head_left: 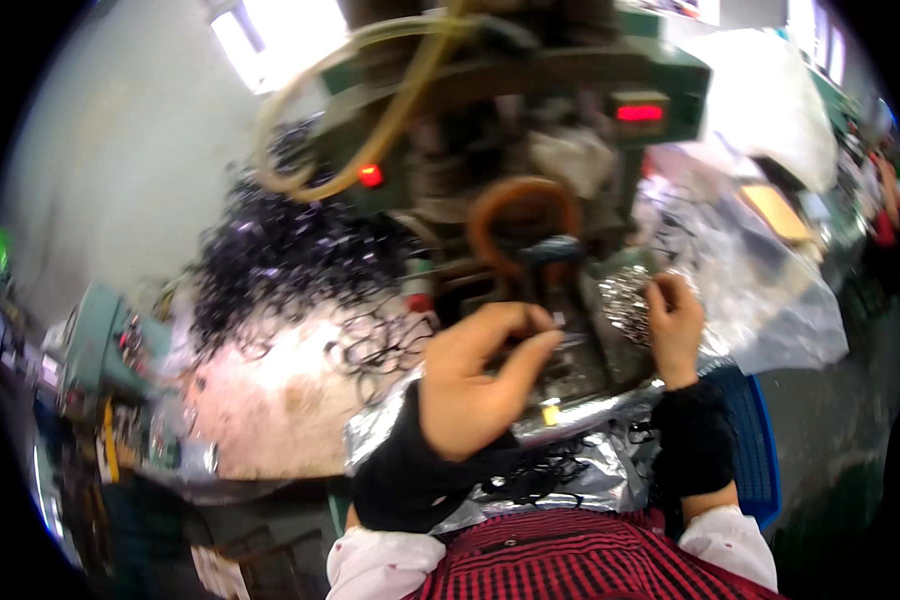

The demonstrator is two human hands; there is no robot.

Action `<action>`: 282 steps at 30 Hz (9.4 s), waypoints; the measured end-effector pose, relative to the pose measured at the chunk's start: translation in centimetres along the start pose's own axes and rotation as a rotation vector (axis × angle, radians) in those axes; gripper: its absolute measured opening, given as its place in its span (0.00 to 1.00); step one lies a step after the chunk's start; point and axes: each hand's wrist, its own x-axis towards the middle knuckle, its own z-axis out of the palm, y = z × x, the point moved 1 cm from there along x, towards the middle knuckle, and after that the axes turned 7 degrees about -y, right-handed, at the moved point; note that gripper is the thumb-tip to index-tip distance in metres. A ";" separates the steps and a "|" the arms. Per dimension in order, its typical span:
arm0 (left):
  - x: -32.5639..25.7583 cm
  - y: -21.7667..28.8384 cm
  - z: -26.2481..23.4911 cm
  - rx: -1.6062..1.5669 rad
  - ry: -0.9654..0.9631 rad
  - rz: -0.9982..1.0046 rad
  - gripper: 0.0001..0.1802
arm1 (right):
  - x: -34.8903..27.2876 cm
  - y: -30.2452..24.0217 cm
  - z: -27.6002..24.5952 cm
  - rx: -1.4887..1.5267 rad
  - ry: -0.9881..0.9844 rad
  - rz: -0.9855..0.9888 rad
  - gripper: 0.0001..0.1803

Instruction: The person repeatedly picks up black cables and small metal pins, inserts them into a press machine, and removes the assembled units. The process is continuous and repetitive throughout the clip.

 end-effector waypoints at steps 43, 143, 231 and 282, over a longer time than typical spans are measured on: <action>-7.0 -12.7 -5.1 -0.151 0.746 -0.114 0.05 | -3.4 -9.5 4.0 0.829 -0.280 0.040 0.21; -0.6 0.1 1.1 -0.111 0.210 0.023 0.08 | -0.2 1.0 -0.2 -0.439 -0.081 -0.356 0.07; 0.9 -0.5 -4.7 -0.001 0.405 0.329 0.06 | -1.4 1.7 -0.6 0.719 -0.036 0.311 0.09; 0.0 -0.1 2.1 -0.103 0.185 0.047 0.05 | 1.1 0.5 0.2 -0.228 0.030 -0.180 0.05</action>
